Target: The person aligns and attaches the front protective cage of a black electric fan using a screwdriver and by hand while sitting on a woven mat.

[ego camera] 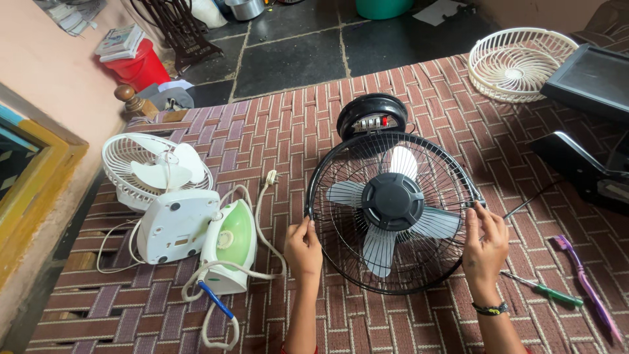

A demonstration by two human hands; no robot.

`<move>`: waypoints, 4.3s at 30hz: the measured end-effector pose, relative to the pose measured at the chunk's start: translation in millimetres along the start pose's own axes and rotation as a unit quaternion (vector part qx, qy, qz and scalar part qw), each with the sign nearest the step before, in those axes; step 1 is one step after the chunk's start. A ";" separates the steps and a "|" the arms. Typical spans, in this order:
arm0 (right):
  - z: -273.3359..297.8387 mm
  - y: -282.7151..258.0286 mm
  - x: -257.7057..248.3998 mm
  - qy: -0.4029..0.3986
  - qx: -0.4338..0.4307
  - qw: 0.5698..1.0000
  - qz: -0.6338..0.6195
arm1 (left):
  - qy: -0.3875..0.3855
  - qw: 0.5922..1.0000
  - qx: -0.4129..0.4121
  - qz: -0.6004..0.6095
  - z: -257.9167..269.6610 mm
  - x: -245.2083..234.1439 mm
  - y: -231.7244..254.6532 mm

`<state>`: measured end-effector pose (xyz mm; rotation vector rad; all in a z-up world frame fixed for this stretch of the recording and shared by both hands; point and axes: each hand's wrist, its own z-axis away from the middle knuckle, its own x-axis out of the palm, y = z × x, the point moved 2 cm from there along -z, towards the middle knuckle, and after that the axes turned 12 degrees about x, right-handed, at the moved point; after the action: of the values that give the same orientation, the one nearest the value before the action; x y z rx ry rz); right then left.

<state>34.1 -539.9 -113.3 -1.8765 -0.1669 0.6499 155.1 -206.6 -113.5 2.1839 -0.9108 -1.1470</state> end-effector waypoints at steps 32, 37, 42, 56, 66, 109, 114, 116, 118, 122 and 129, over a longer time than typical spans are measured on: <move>-0.2 6.0 0.1 -0.044 0.046 0.963 -0.261 | -0.061 0.917 -0.187 0.347 1.3 4.4 -28.1; -3.2 0.5 -6.1 -0.029 0.022 0.955 -0.295 | -0.045 0.926 -0.192 0.322 6.4 0.8 -19.2; -2.7 4.7 -5.9 -0.010 0.040 0.976 -0.213 | -0.041 0.950 -0.165 0.260 3.1 -3.3 -12.6; -8.2 14.0 -5.8 -0.007 0.065 0.963 -0.263 | -0.044 0.990 -0.063 0.117 -2.2 -7.4 -6.1; -1.7 3.5 -9.2 0.018 0.041 0.985 -0.169 | -0.018 0.984 -0.072 0.159 -3.7 -4.4 -7.8; -26.0 57.3 -4.0 -0.089 0.117 0.977 -0.157 | -0.115 0.832 -0.357 0.409 -3.9 11.0 -54.4; -39.9 92.4 1.9 -0.132 0.183 0.939 -0.258 | -0.132 0.837 -0.346 0.403 -4.4 8.2 -47.8; -46.8 103.7 5.0 -0.153 0.204 0.916 -0.310 | -0.158 0.822 -0.365 0.407 -7.2 7.3 -49.9; -51.4 111.6 8.5 -0.146 0.232 0.915 -0.295 | -0.168 0.816 -0.369 0.413 -7.2 6.1 -51.0; -51.4 108.6 12.1 -0.162 0.265 0.897 -0.315 | -0.171 0.815 -0.359 0.421 -5.5 7.1 -54.3; -46.6 93.9 6.8 -0.157 0.256 0.895 -0.329 | -0.138 0.839 -0.330 0.410 -2.4 8.0 -50.5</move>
<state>46.1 -612.9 -187.9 -1.0911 -0.7340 0.4519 176.8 -179.7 -151.1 0.9120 -1.1716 -1.0915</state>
